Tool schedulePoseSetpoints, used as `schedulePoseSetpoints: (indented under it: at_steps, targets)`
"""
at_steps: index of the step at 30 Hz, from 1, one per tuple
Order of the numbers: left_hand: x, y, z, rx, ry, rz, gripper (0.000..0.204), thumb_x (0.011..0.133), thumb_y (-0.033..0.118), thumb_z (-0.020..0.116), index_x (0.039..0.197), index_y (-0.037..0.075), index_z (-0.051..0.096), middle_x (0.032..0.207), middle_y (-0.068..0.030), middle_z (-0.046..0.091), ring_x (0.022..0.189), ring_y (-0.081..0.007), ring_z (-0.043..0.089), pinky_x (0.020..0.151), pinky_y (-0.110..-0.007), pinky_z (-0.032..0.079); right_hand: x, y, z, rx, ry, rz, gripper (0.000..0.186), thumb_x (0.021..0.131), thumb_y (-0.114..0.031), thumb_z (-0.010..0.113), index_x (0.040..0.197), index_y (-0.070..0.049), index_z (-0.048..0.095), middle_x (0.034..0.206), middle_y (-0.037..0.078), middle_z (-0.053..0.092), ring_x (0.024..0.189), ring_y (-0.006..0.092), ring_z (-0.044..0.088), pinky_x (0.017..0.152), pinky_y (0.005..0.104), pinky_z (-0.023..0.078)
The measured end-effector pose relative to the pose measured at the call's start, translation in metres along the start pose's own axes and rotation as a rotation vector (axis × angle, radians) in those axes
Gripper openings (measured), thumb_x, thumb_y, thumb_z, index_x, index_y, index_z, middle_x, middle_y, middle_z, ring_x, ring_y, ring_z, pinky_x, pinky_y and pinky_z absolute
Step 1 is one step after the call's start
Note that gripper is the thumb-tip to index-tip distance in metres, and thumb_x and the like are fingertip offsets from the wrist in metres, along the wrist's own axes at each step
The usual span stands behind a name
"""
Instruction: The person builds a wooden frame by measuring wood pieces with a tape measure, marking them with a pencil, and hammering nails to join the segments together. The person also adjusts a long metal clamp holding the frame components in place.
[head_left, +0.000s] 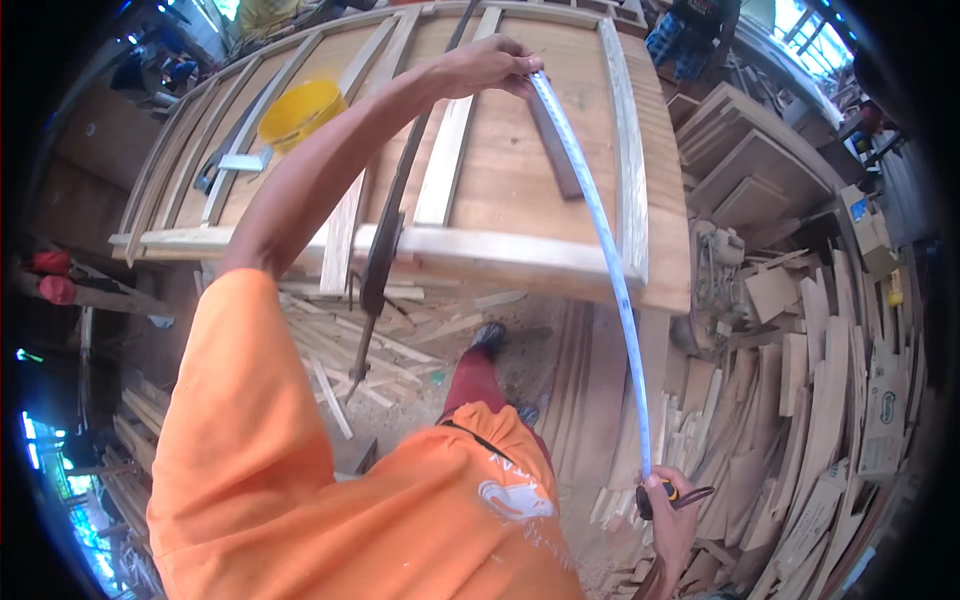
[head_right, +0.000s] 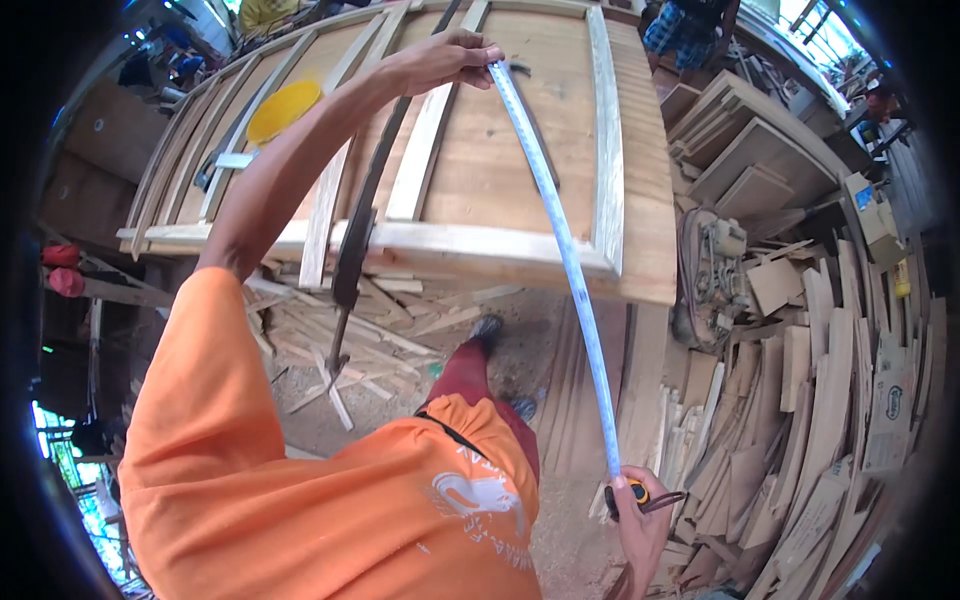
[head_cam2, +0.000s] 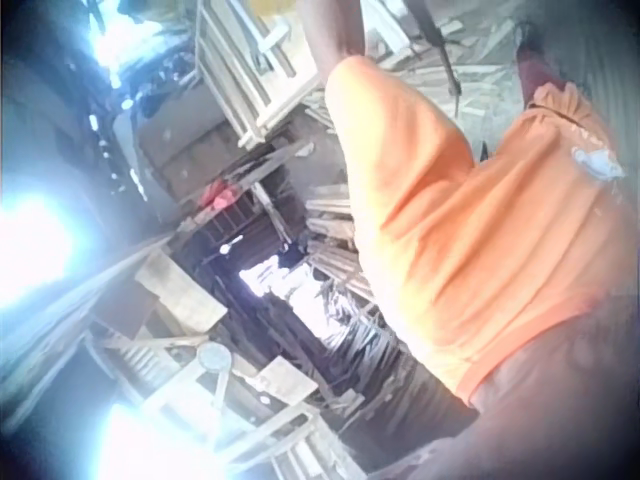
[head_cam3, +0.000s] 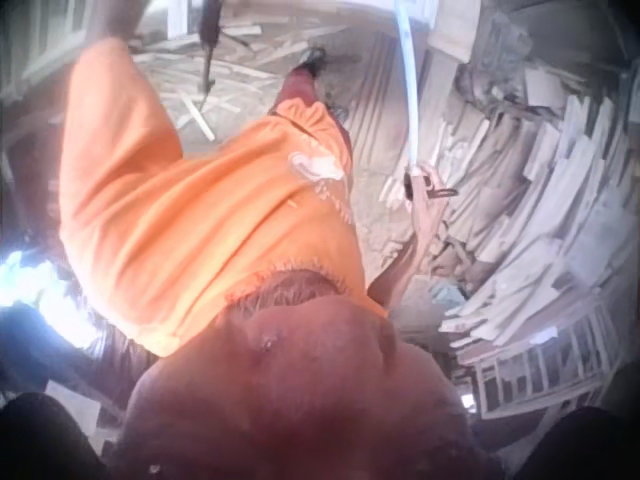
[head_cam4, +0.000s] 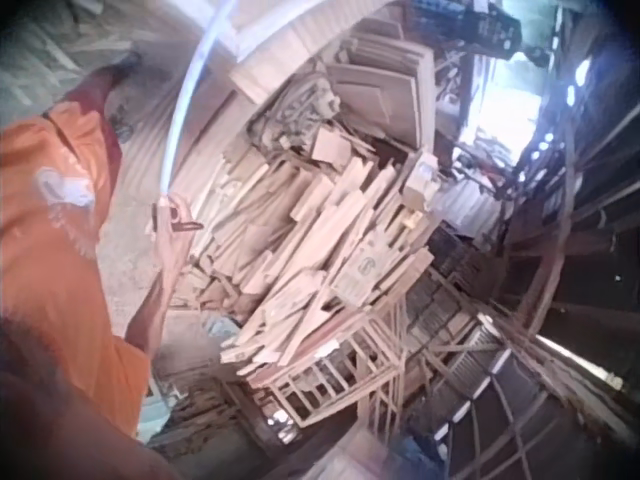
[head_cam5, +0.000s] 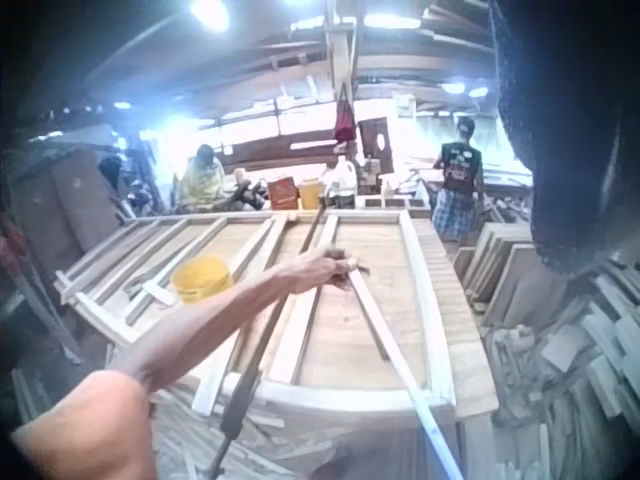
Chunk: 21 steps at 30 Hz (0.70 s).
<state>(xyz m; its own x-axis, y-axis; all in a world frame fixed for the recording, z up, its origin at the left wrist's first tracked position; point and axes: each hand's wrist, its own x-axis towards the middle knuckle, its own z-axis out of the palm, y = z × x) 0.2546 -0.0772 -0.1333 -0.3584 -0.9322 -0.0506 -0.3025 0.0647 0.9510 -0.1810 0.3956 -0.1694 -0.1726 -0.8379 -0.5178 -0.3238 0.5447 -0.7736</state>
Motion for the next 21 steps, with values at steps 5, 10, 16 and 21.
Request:
schedulePoseSetpoints:
  at_steps: [5, 10, 16, 21]
  targets:
    - [0.105, -0.039, -0.022, -0.364, 0.145, 0.073, 0.054, 0.101, 0.015, 0.072, 0.139, -0.009, 0.041, 0.110, -0.0166, 0.069, 0.094, -0.0241, 0.075, 0.082, -0.031, 0.066, 0.089, -0.096, 0.070, 0.025, 0.148, -0.088, 0.021, 0.095, -0.018, 0.073, 0.092, 0.004, 0.073, 0.067, 0.001, 0.063, 0.053, 0.0082, 0.057, 0.044, 0.0284, 0.045]
    - [0.175, -0.077, -0.007, -0.285, 0.385, -0.019, 0.025, 0.104, 0.009, 0.063, 0.106, -0.015, 0.055, 0.091, -0.0195, 0.072, 0.076, -0.0261, 0.076, 0.064, -0.040, 0.067, 0.229, -0.201, 0.130, 0.022, 0.074, -0.146, 0.026, 0.094, -0.021, 0.074, 0.090, 0.005, 0.074, 0.063, 0.003, 0.063, 0.053, 0.0108, 0.061, 0.045, 0.0301, 0.046]
    - [0.272, -0.116, -0.043, -0.276, 0.411, -0.136, 0.018, 0.102, 0.006, 0.063, 0.097, -0.009, 0.069, 0.088, -0.0165, 0.074, 0.075, -0.0251, 0.076, 0.067, -0.041, 0.069, 0.334, -0.306, 0.196, 0.111, -0.035, -0.175, 0.041, 0.101, -0.034, 0.070, 0.082, 0.003, 0.066, 0.063, 0.005, 0.059, 0.051, 0.0148, 0.062, 0.040, 0.0303, 0.047]
    - [0.321, -0.150, -0.068, -0.424, 0.445, -0.213, 0.017, 0.101, 0.008, 0.067, 0.101, -0.008, 0.071, 0.091, -0.0178, 0.075, 0.078, -0.0268, 0.077, 0.073, -0.043, 0.070, 0.371, -0.343, 0.233, 0.121, -0.010, -0.164, 0.048, 0.101, -0.040, 0.070, 0.080, 0.003, 0.064, 0.062, 0.007, 0.060, 0.050, 0.0162, 0.063, 0.040, 0.0316, 0.050]
